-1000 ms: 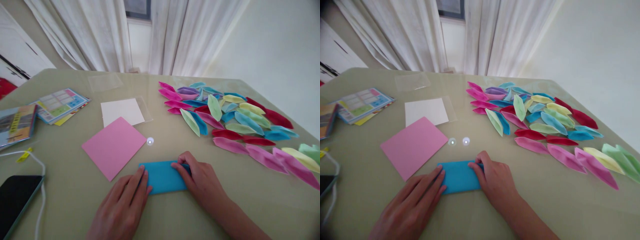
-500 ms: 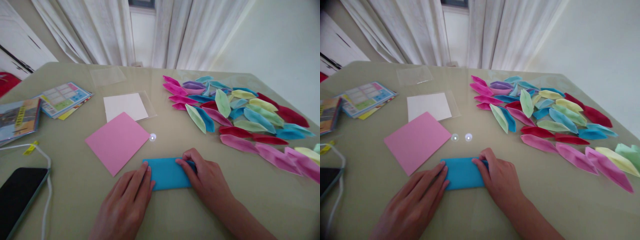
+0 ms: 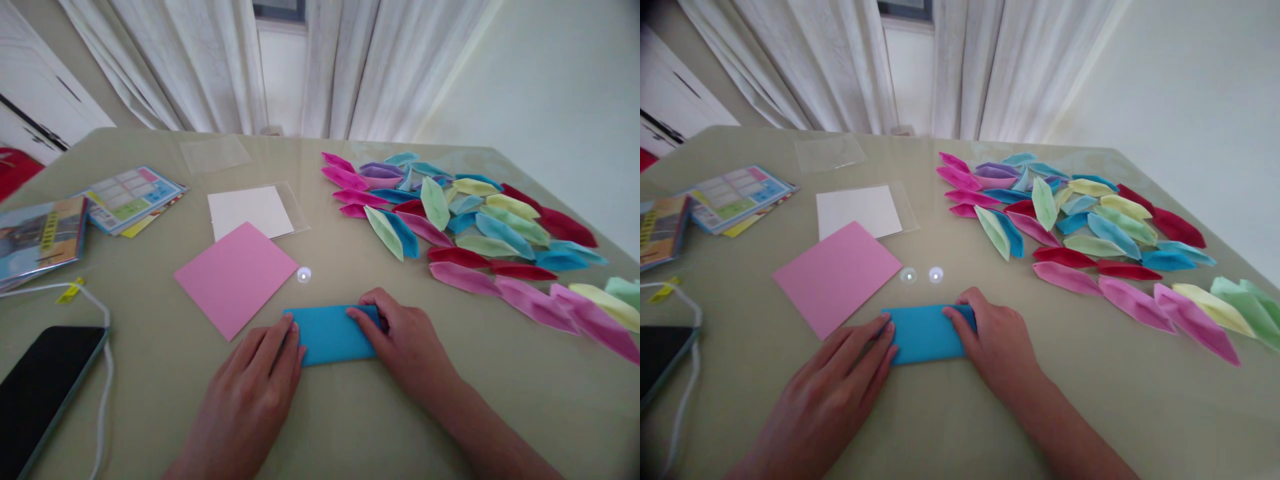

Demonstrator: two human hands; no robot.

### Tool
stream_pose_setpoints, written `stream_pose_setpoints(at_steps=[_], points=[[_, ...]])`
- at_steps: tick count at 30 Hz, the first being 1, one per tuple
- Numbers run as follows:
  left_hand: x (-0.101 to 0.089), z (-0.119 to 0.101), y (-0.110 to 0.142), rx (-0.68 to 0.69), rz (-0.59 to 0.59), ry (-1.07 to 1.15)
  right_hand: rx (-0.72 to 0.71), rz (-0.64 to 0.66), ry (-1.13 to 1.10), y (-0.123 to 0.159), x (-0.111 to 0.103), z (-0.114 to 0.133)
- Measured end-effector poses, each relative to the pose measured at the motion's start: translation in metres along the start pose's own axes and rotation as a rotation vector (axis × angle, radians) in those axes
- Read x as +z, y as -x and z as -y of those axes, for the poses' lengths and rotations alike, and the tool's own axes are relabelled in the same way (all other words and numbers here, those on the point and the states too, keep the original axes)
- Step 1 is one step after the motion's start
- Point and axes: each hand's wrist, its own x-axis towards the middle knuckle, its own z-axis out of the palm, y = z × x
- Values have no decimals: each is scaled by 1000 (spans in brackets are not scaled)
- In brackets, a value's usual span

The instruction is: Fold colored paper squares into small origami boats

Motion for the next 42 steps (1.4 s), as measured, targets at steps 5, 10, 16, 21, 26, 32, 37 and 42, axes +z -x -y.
stream_pose_setpoints(at_steps=[5,10,16,21,26,32,37,42], points=[[2,0,-3,36,-9,-6,90,28,-68,-6,-14,-4],[6,-1,-4,-41,-18,11,127,25,-25,-9,-15,-3],[6,-3,-5,-66,99,-65,138,1,6,-8,-11,-2],[6,-7,-12,-132,105,-19,-39,-208,17,-2,-23,0],[2,-7,-16,-153,94,1,-399,-274,222,37,-17,42],[2,-4,-14,-171,84,33,-459,-65,297,82,25,43],[3,-1,-14,-189,92,96,-290,-50,348,91,4,3],[2,16,-18,-175,146,223,-276,-80,434,81,-7,16]])
